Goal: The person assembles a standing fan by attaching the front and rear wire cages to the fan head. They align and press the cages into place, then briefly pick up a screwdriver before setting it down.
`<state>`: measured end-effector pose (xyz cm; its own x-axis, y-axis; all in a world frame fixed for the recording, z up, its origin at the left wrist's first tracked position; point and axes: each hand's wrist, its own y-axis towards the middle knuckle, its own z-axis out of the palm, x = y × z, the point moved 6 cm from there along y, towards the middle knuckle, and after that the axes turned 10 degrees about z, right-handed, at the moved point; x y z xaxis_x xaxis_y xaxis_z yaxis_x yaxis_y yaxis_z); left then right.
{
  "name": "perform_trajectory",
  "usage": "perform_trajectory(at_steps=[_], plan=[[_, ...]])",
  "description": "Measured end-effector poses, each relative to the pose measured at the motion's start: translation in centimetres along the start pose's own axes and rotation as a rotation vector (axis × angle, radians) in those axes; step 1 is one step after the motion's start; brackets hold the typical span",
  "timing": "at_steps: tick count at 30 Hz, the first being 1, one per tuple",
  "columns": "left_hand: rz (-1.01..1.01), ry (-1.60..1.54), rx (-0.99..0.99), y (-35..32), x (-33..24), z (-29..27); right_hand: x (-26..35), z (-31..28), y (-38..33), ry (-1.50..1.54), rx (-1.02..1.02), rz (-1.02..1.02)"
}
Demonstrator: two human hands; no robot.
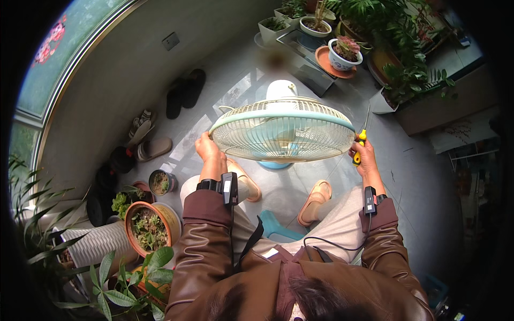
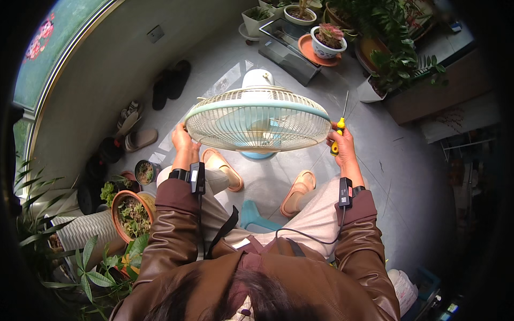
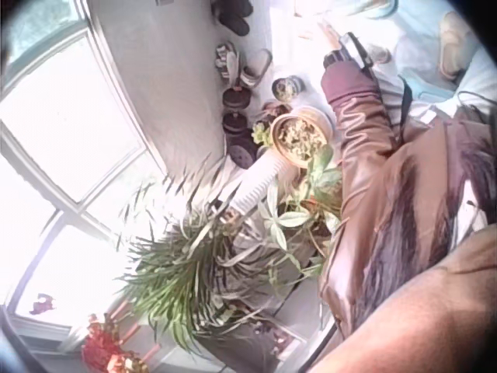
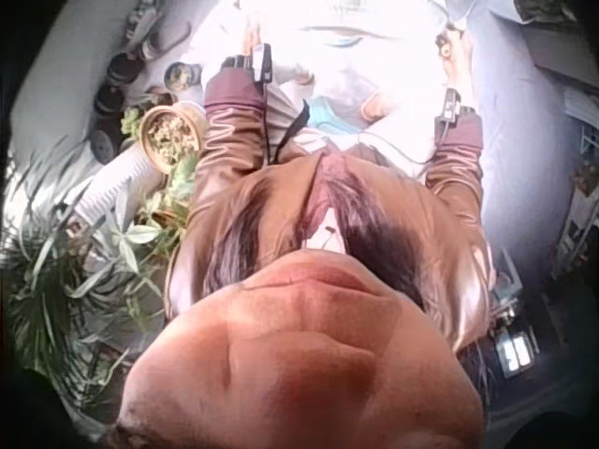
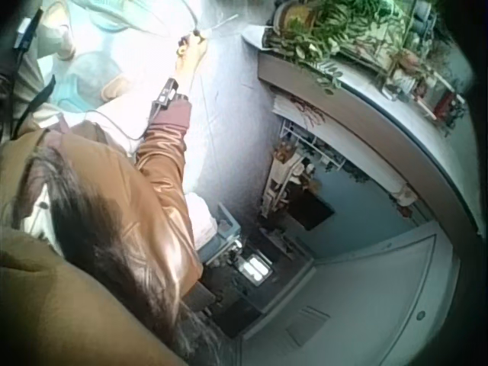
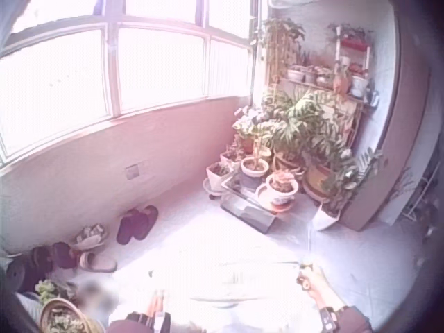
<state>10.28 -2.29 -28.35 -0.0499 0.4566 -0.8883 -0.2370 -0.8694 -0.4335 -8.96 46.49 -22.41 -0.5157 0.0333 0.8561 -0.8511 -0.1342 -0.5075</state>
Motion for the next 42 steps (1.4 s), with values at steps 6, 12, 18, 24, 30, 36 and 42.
perform_trajectory(at_steps=[6,12,18,24,30,36,42], plan=[[-0.119,0.06,0.141,-0.3,-0.6,-0.2,0.4,0.3,0.1,0.004,0.094,-0.045],[-0.119,0.104,0.158,-1.7,-1.9,0.6,0.6,0.3,-0.6,0.052,0.162,-0.057],[-0.057,0.128,0.189,-1.6,-1.9,1.1,0.6,0.2,-0.7,0.119,0.182,-0.063],[-0.186,0.213,0.271,3.4,1.2,0.4,1.0,-1.8,-1.7,0.17,0.116,-0.155],[-0.226,0.25,0.282,7.5,3.6,3.1,0.4,-3.6,-1.7,0.25,0.013,-0.191],[-0.145,0.445,0.312,5.4,2.2,7.8,-0.8,-5.4,-1.3,0.332,-0.043,-0.118],[-0.095,0.508,0.384,4.0,3.7,10.5,-1.9,-4.8,-1.0,0.537,-0.037,-0.029]])
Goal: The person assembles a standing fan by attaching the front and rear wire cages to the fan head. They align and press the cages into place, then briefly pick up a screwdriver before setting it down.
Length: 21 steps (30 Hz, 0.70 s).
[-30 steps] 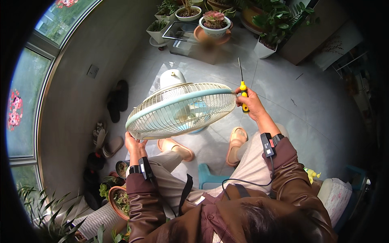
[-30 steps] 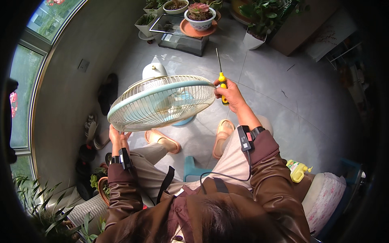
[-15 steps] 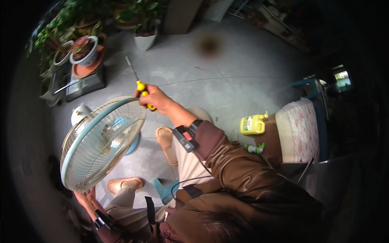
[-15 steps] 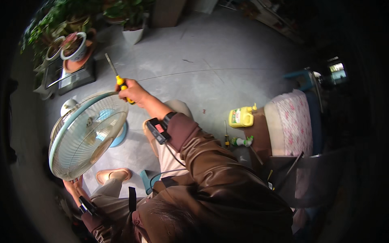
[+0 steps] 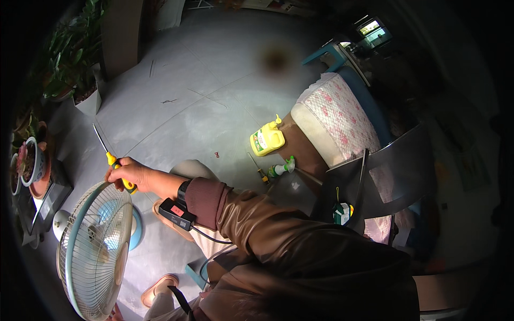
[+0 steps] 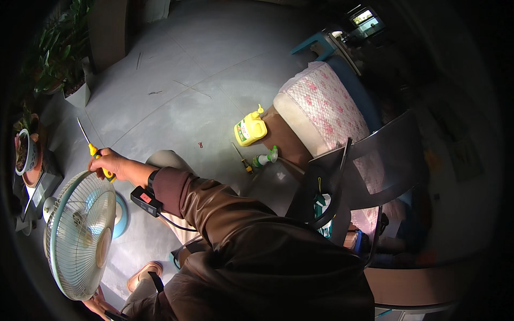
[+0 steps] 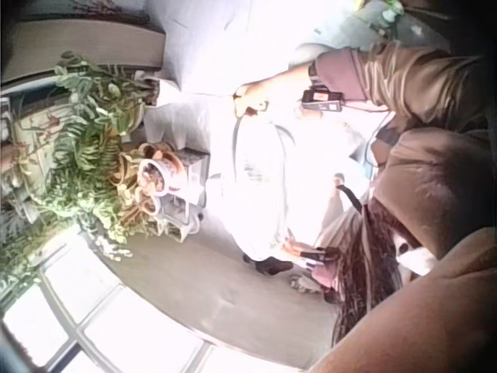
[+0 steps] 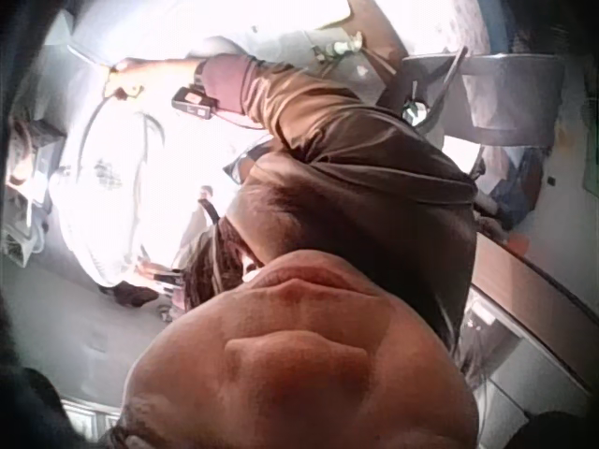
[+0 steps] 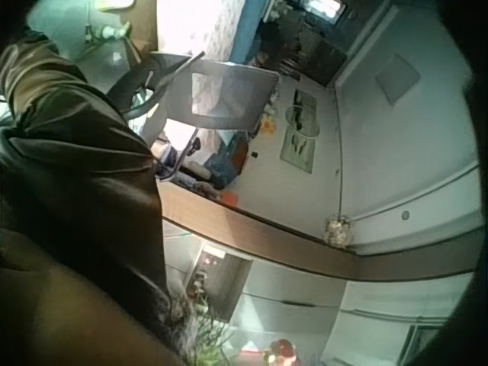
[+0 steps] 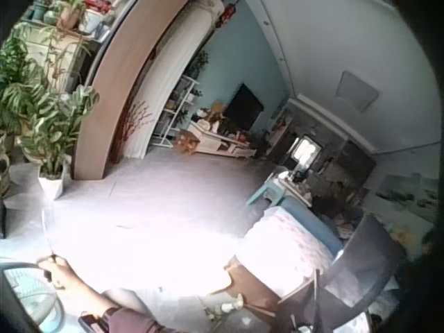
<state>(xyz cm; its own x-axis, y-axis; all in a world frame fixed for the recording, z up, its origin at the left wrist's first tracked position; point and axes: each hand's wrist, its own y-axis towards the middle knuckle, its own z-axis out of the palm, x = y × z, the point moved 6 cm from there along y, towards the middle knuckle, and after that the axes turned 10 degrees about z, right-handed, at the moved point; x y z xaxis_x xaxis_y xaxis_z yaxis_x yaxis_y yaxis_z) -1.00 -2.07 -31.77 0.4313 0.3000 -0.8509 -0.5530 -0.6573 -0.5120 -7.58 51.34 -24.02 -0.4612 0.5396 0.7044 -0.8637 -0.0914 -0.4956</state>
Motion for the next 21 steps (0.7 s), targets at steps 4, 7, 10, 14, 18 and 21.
perform_trajectory(at_steps=[4,7,10,14,18,21], plan=[[0.013,0.03,0.035,0.2,0.5,1.1,-0.5,-0.6,0.1,0.036,-0.091,-0.002],[0.015,0.033,0.043,0.2,0.5,1.4,-0.8,-0.5,0.2,0.094,-0.066,0.003],[0.02,0.04,0.06,0.0,0.6,1.7,-1.0,-0.6,0.2,0.092,-0.059,0.012],[0.025,0.049,0.071,0.1,0.7,1.9,-1.1,-0.6,0.2,0.101,-0.099,0.0],[0.029,0.059,0.081,0.2,0.8,1.9,-1.0,-0.7,-0.1,0.066,-0.122,0.013],[0.03,0.063,0.084,0.2,0.8,1.8,-0.9,-0.6,-0.3,0.048,-0.133,0.0]])
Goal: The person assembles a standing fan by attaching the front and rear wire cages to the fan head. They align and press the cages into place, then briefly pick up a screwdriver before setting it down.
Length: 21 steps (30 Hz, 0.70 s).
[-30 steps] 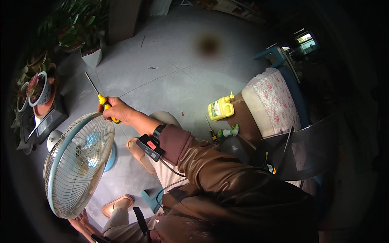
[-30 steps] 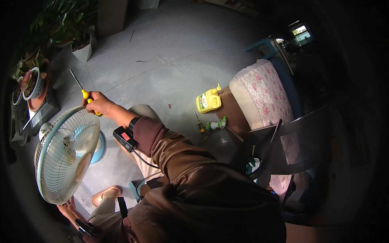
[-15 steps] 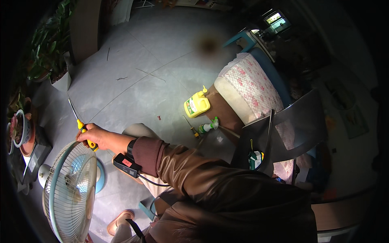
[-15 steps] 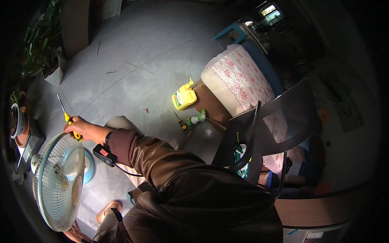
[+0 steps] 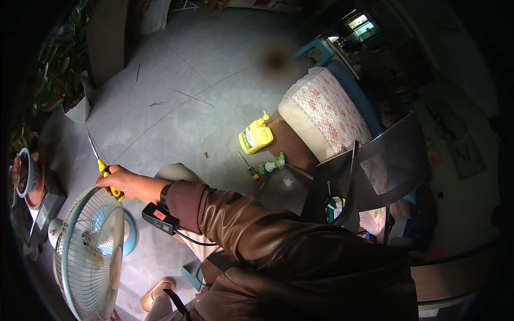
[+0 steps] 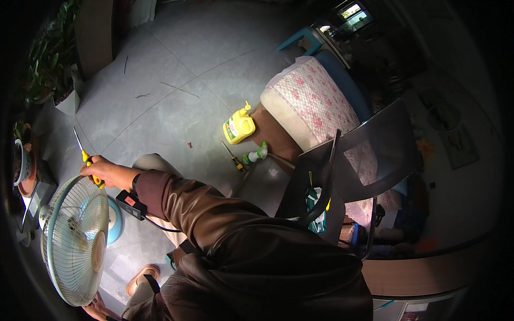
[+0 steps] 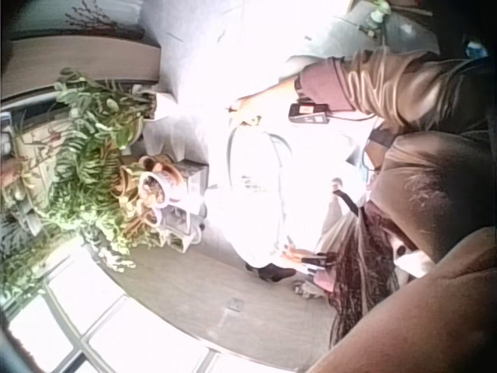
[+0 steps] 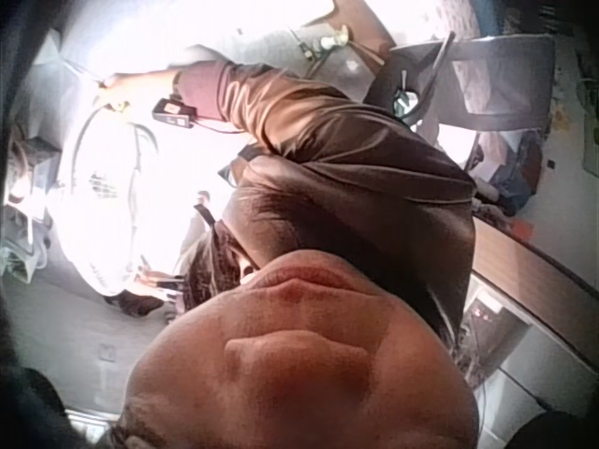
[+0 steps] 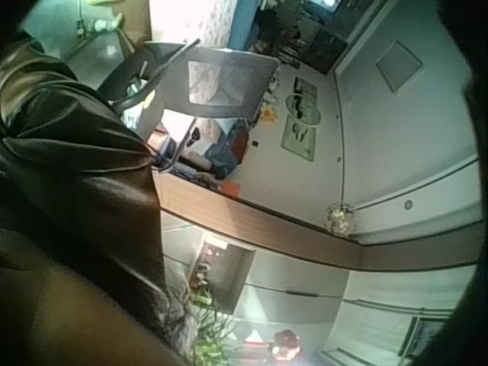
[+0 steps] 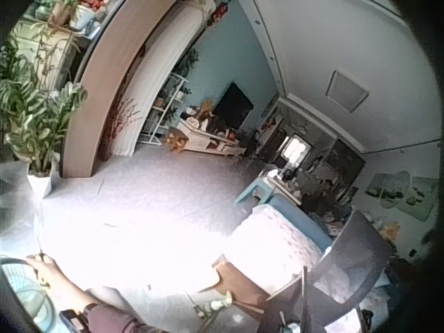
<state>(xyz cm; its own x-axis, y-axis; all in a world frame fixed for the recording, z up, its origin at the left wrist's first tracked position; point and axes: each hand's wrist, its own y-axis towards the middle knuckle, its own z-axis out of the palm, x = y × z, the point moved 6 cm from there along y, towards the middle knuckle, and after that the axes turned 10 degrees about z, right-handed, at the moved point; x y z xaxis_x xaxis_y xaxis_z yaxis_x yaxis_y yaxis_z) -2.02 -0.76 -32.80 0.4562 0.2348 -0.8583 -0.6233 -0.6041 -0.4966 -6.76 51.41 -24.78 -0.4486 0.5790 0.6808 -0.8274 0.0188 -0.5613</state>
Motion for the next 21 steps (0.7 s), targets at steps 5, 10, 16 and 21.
perform_trajectory(at_steps=[5,10,16,21], plan=[[0.005,0.015,0.014,0.1,0.1,-0.1,0.0,0.1,-0.2,-0.003,-0.028,-0.057],[0.014,0.016,0.025,0.1,0.1,-0.5,-0.1,0.1,0.0,0.002,-0.062,-0.096],[0.036,0.016,0.039,0.7,-0.2,-1.6,3.8,0.1,-1.9,-0.018,-0.147,-0.239],[0.048,0.005,0.061,1.0,-0.5,-1.9,10.1,-3.9,-7.3,-0.073,-0.139,-0.416]])
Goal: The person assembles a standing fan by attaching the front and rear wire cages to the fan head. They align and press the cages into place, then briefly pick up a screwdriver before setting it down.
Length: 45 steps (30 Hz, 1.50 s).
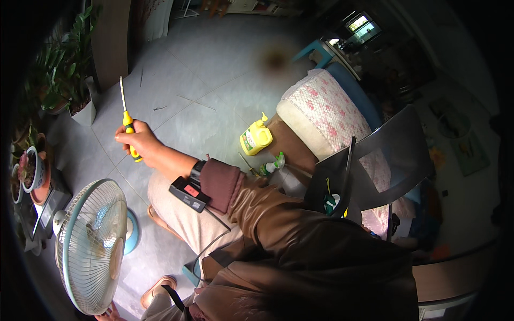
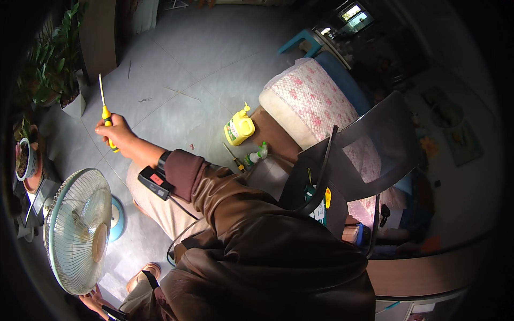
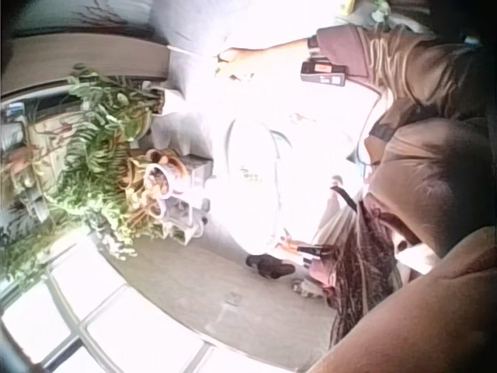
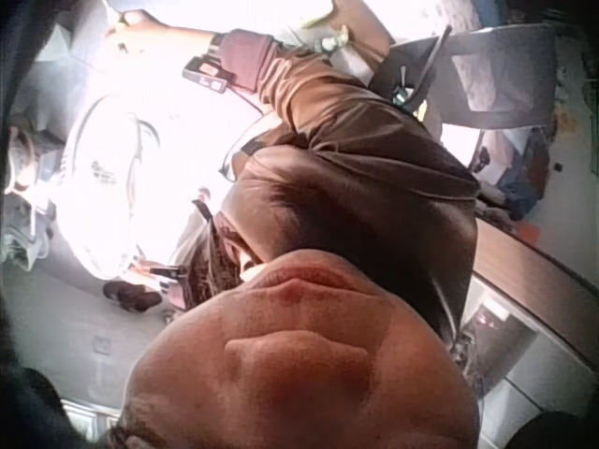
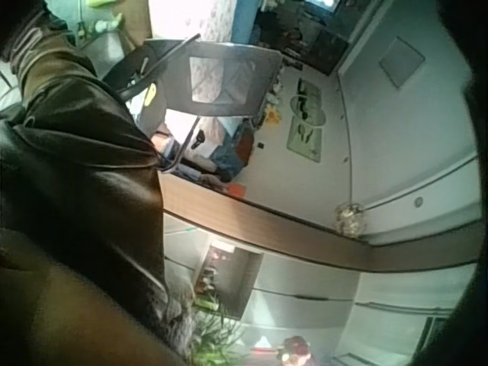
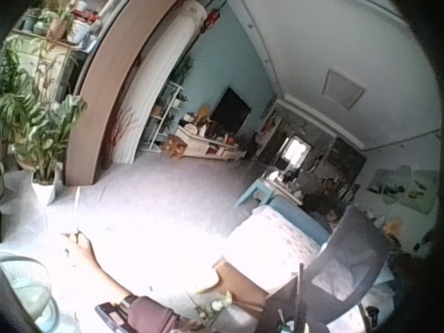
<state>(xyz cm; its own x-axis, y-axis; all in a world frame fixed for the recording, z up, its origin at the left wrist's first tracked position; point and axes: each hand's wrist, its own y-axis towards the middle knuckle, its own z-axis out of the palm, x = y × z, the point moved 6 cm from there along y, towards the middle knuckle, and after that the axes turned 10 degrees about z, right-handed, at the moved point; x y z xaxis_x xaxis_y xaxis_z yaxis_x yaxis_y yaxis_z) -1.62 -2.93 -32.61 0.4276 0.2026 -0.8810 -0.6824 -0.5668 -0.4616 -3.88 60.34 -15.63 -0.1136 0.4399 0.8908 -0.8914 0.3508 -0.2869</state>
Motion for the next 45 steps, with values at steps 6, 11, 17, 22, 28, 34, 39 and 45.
perform_trajectory(at_steps=[6,11,17,22,28,34,39,45], plan=[[-0.015,-0.013,0.017,-0.2,0.0,0.3,1.3,-10.4,-6.5,-0.074,-0.196,0.037],[-0.027,-0.025,0.044,-0.3,0.2,0.6,-2.3,-16.8,-12.1,-0.053,-0.341,0.18],[-0.025,-0.035,0.073,0.2,-0.1,0.9,-5.3,-18.8,-14.4,0.042,-0.387,0.275],[-0.012,-0.043,0.106,3.0,1.2,-0.3,-5.9,-18.4,-14.1,0.038,-0.368,0.313],[0.024,-0.024,0.244,10.0,2.5,-4.5,-7.5,-18.6,-14.1,0.061,-0.4,0.359],[0.013,0.035,0.05,3.4,-0.3,-2.3,-9.1,-19.6,-14.5,0.065,-0.42,0.393],[-0.087,0.141,-0.284,-7.3,-4.4,1.2,-10.4,-20.4,-14.8,0.081,-0.455,0.427],[0.319,-0.197,0.612,-8.9,-5.2,0.5,-11.2,-20.6,-14.8,0.073,-0.444,0.437]])
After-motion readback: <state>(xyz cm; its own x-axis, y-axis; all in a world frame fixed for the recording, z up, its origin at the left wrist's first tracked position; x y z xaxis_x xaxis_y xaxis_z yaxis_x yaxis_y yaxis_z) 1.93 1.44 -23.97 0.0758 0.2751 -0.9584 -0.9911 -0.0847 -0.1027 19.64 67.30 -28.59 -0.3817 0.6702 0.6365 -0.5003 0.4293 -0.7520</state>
